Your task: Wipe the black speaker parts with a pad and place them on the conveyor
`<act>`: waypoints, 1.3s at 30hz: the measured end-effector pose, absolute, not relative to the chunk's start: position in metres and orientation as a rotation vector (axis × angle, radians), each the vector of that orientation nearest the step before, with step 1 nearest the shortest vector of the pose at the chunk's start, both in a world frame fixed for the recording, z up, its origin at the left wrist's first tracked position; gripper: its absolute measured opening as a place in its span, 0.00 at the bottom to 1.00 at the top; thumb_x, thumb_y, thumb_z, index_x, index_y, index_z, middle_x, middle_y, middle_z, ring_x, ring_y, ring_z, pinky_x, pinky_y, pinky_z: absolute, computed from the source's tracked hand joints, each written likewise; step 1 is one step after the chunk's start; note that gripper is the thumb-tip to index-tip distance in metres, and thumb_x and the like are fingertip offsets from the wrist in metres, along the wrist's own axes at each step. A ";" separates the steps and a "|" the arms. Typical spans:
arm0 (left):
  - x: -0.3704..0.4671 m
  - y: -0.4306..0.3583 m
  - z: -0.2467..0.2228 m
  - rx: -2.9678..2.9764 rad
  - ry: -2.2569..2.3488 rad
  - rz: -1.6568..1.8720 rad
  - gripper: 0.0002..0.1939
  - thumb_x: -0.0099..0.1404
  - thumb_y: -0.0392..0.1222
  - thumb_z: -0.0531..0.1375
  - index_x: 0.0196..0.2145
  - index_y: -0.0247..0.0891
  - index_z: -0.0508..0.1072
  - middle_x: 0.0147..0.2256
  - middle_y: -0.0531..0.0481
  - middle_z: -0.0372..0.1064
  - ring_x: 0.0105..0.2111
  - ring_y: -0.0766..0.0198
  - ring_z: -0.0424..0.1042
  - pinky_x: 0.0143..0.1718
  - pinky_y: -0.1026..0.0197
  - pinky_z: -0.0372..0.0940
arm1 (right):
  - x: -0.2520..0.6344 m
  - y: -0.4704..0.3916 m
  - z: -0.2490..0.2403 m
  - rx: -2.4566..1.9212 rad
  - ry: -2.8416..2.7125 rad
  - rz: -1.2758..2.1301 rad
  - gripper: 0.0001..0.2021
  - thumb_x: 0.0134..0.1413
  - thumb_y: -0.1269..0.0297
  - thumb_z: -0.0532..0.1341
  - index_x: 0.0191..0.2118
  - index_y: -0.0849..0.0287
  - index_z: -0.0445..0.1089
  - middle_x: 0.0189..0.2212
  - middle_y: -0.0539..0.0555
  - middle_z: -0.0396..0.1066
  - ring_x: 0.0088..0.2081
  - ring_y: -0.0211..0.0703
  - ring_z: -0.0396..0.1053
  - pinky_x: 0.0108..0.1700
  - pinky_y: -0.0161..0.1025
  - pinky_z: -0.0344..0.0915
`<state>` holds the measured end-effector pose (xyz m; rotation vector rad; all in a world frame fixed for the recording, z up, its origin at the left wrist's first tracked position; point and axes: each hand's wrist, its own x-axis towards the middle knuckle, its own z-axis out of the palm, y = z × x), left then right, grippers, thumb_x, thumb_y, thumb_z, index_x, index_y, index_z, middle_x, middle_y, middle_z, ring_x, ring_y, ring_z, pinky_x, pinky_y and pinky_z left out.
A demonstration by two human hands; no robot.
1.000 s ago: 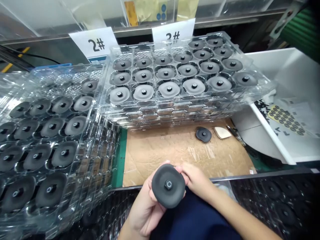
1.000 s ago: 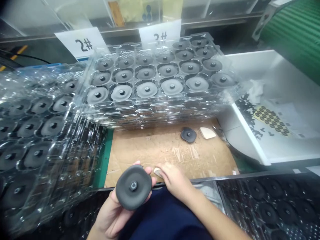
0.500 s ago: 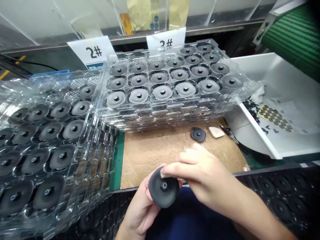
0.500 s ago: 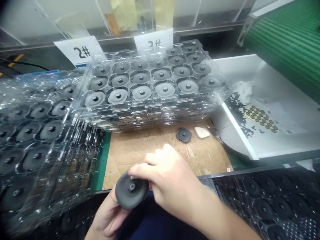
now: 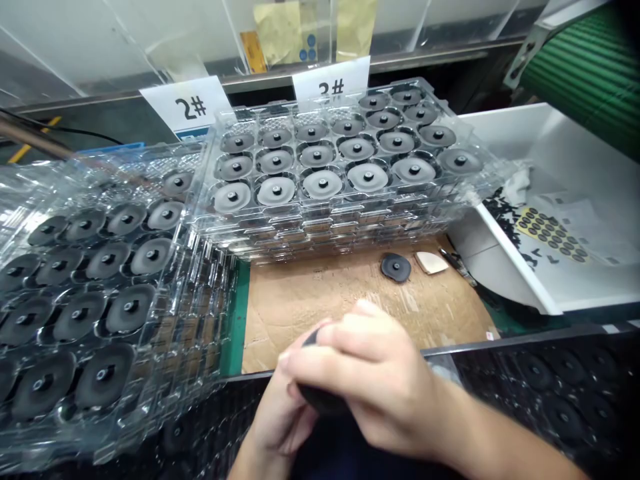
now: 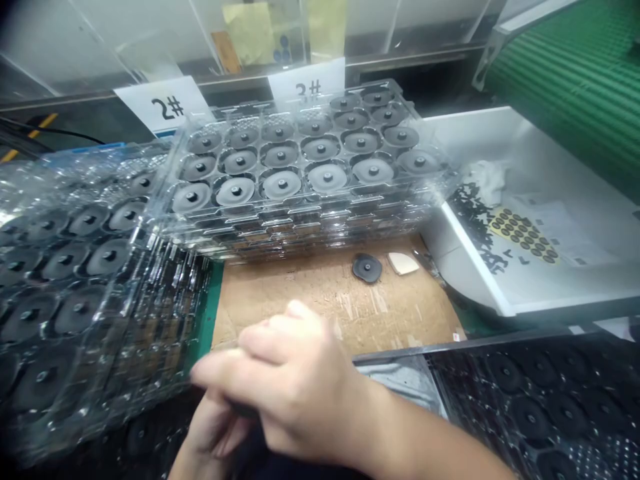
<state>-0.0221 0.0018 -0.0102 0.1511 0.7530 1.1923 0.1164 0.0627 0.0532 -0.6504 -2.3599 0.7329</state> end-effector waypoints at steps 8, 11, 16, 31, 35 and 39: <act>-0.021 0.003 -0.013 0.098 0.705 1.346 0.23 0.49 0.38 0.67 0.44 0.45 0.72 0.45 0.50 0.73 0.44 0.57 0.71 0.45 0.61 0.65 | 0.141 0.043 0.026 -1.015 -1.934 1.369 0.10 0.55 0.69 0.58 0.41 0.54 0.72 0.29 0.49 0.73 0.29 0.36 0.70 0.31 0.31 0.65; -0.019 0.006 -0.011 0.116 0.667 1.370 0.22 0.50 0.37 0.67 0.45 0.45 0.72 0.45 0.49 0.73 0.44 0.59 0.71 0.48 0.61 0.64 | 0.152 0.047 0.019 -1.198 -1.616 1.418 0.10 0.57 0.66 0.57 0.44 0.47 0.70 0.40 0.46 0.73 0.40 0.37 0.71 0.39 0.30 0.67; -0.015 0.004 -0.011 0.103 0.697 1.339 0.25 0.51 0.33 0.65 0.47 0.45 0.70 0.46 0.49 0.72 0.44 0.62 0.71 0.46 0.65 0.65 | 0.139 0.048 0.035 -1.163 -1.773 1.003 0.15 0.56 0.69 0.57 0.49 0.50 0.66 0.44 0.48 0.71 0.42 0.38 0.69 0.43 0.33 0.65; -0.018 -0.001 -0.009 0.107 0.842 1.241 0.24 0.53 0.36 0.64 0.49 0.46 0.68 0.48 0.48 0.70 0.51 0.54 0.65 0.53 0.56 0.59 | 0.120 0.051 0.042 -0.752 -2.244 0.940 0.11 0.58 0.73 0.52 0.46 0.60 0.65 0.36 0.51 0.72 0.35 0.38 0.67 0.38 0.37 0.59; -0.019 -0.001 -0.011 0.089 0.859 1.211 0.27 0.49 0.33 0.66 0.48 0.44 0.69 0.47 0.48 0.71 0.47 0.57 0.68 0.48 0.61 0.63 | 0.138 0.049 0.046 -1.067 -2.298 0.832 0.12 0.56 0.75 0.53 0.45 0.58 0.66 0.32 0.50 0.71 0.30 0.38 0.64 0.35 0.38 0.55; -0.011 0.003 -0.008 0.072 0.796 1.148 0.26 0.52 0.34 0.65 0.49 0.42 0.69 0.42 0.50 0.73 0.45 0.58 0.70 0.48 0.61 0.64 | 0.132 0.069 0.048 -0.699 -2.396 0.648 0.14 0.59 0.72 0.50 0.44 0.54 0.70 0.26 0.50 0.68 0.29 0.40 0.60 0.34 0.41 0.53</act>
